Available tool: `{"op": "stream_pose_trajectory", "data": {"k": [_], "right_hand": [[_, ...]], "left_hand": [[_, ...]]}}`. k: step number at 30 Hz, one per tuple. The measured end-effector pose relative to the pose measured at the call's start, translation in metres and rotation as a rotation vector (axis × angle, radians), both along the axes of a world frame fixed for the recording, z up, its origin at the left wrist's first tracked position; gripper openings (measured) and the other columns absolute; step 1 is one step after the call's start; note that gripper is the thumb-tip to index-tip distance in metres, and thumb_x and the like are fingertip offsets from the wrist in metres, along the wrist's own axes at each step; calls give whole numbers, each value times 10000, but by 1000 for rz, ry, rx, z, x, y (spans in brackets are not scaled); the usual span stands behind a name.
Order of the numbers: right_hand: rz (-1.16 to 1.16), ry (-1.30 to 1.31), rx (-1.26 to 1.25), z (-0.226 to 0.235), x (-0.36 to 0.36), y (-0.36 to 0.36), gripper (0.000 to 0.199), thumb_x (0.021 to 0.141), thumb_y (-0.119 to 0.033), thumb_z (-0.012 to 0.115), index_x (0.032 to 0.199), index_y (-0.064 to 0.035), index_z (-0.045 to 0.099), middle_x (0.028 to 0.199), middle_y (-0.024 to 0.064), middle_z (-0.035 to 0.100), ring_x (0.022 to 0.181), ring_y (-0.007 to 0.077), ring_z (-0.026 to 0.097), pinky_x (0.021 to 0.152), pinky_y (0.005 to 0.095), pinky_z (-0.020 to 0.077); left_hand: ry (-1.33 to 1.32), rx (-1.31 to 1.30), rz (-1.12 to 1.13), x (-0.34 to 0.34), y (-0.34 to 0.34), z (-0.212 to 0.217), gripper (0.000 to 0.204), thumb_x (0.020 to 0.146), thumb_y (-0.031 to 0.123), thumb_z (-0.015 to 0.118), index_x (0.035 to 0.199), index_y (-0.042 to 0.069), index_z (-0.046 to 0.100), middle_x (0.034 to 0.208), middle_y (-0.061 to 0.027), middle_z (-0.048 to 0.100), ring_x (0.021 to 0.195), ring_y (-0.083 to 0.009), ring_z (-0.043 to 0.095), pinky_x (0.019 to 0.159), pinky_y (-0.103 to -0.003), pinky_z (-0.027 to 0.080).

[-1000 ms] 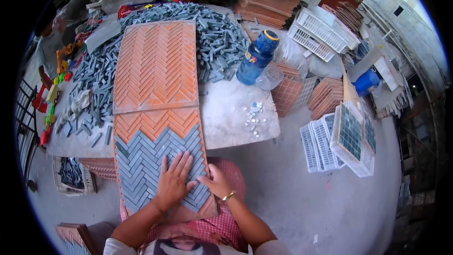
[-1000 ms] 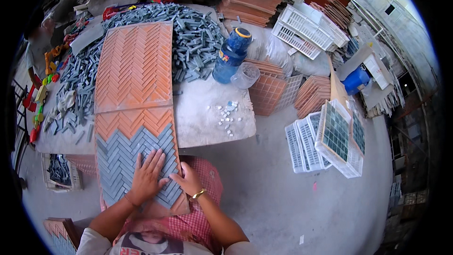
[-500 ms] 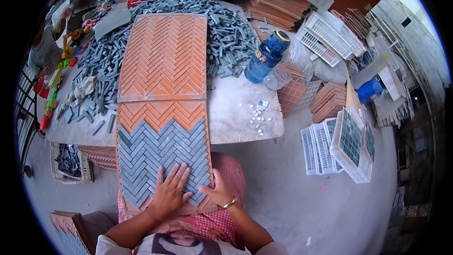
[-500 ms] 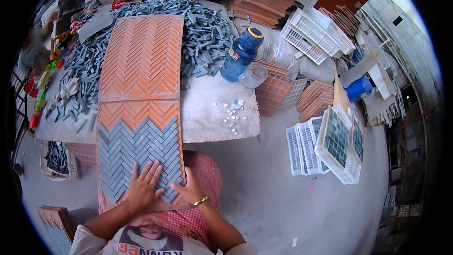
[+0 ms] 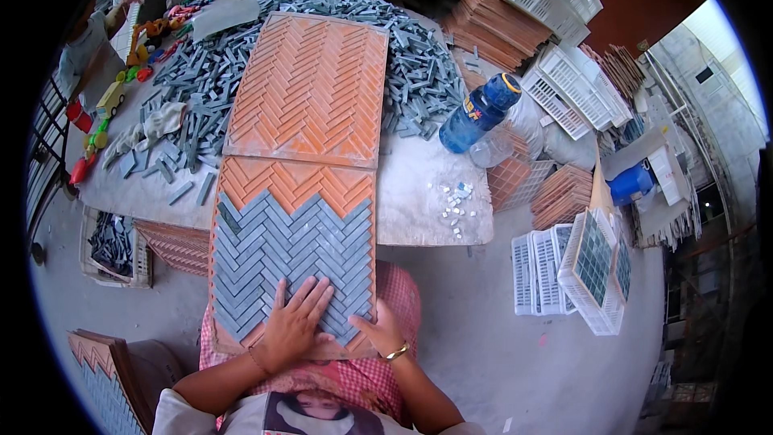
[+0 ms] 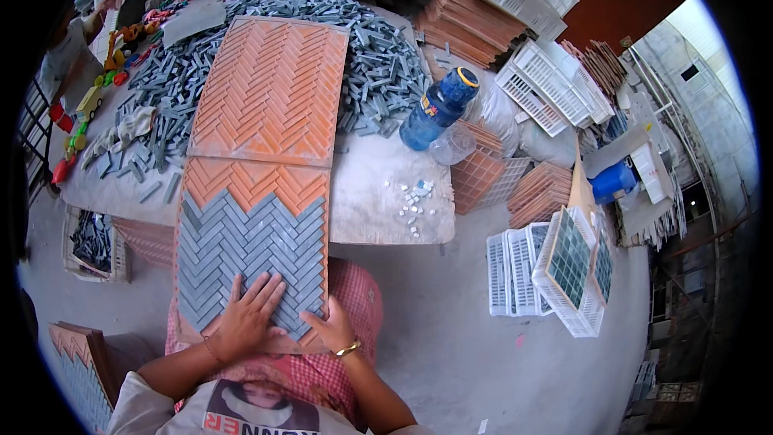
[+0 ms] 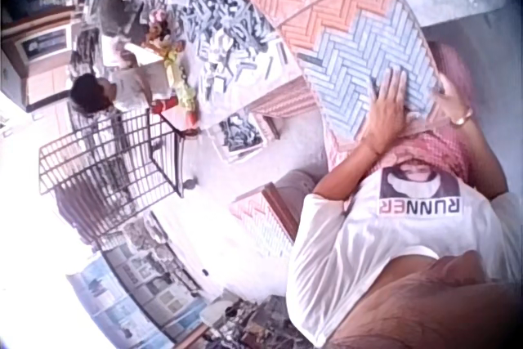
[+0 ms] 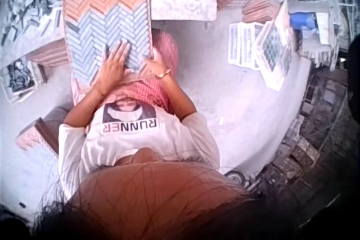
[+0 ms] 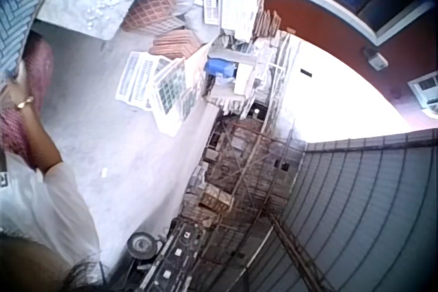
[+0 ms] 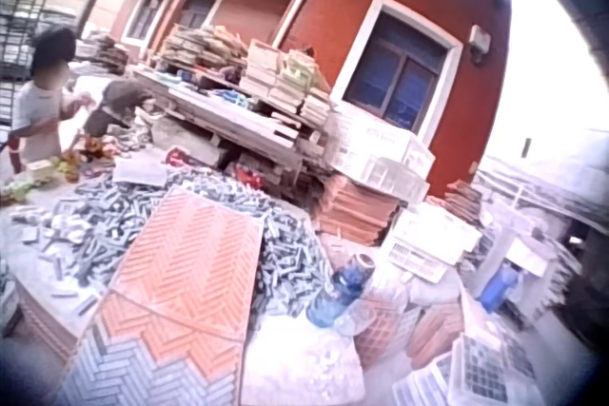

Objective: The person arranges small rectangular tiles by hand on a flat board to form a herringbone pattern. They pick tiles from a large pile, place them in sequence, and occasionally adjust the board orientation. A child plays nearby with toys.

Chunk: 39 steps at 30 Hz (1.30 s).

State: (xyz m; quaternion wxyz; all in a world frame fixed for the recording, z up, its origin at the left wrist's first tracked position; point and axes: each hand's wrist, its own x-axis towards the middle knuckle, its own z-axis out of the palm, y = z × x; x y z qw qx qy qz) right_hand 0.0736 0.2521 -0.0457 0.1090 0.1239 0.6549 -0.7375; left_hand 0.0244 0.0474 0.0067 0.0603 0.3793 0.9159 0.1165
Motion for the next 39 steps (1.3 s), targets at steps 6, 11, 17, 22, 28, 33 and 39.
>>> {"op": "stream_pose_trajectory", "data": {"k": [6, 11, 17, 22, 28, 33, 39], "right_hand": [[-72, 136, 73, -3, 1, -10, 604, 746, -159, 736, 1203, 55, 404, 1096, 120, 574, 995, 171, 554, 851, 310, 454], [-86, 75, 442, -7, 4, -13, 750, 663, -232, 794, 1211, 72, 381, 1084, 190, 575, 1005, 276, 578, 858, 340, 455], [-51, 208, 601, 11, 3, -20, 963, 657, -300, 783, 1345, 63, 214, 1271, 241, 425, 1172, 317, 447, 950, 376, 387], [-29, 157, 430, 7, 5, -15, 868, 750, -258, 715, 1361, 54, 184, 1294, 217, 423, 1178, 301, 450, 959, 366, 385], [179, 249, 92, 1, 9, 11, 713, 810, -127, 644, 1356, 46, 219, 1309, 154, 405, 1215, 227, 396, 989, 339, 359], [30, 121, 218, 16, 16, -8, 778, 750, -117, 693, 1347, 72, 230, 1281, 177, 426, 1208, 244, 399, 1008, 346, 322], [12, 308, 194, 9, 15, -7, 872, 702, -146, 739, 1350, 70, 197, 1290, 207, 406, 1203, 271, 406, 983, 360, 353]], "left_hand": [[-59, 114, 13, 9, 8, 2, 917, 672, 582, 585, 1349, 14, 338, 1426, -115, 307, 1324, -278, 263, 1042, -605, 129], [-40, 43, 18, 11, 10, -3, 885, 702, 576, 562, 1350, 18, 337, 1427, -104, 306, 1319, -264, 270, 1041, -600, 136], [-60, 47, 29, 10, 11, 1, 884, 691, 547, 586, 1355, 23, 331, 1425, -95, 308, 1316, -254, 276, 1044, -596, 136], [-60, 40, 33, 10, 13, 3, 891, 686, 534, 602, 1359, 23, 321, 1424, -96, 307, 1318, -255, 275, 1051, -590, 128], [-63, 51, 48, 11, 10, 7, 912, 675, 554, 605, 1347, 4, 329, 1416, -118, 315, 1329, -276, 254, 1053, -596, 116], [-86, 11, 51, 11, 11, 9, 873, 726, 546, 572, 1365, 17, 303, 1434, -105, 288, 1329, -260, 250, 1055, -586, 120], [-79, 101, 114, 7, -10, 15, 867, 724, 491, 604, 1366, 1, 289, 1423, -151, 290, 1350, -313, 207, 1053, -603, 87]]}}
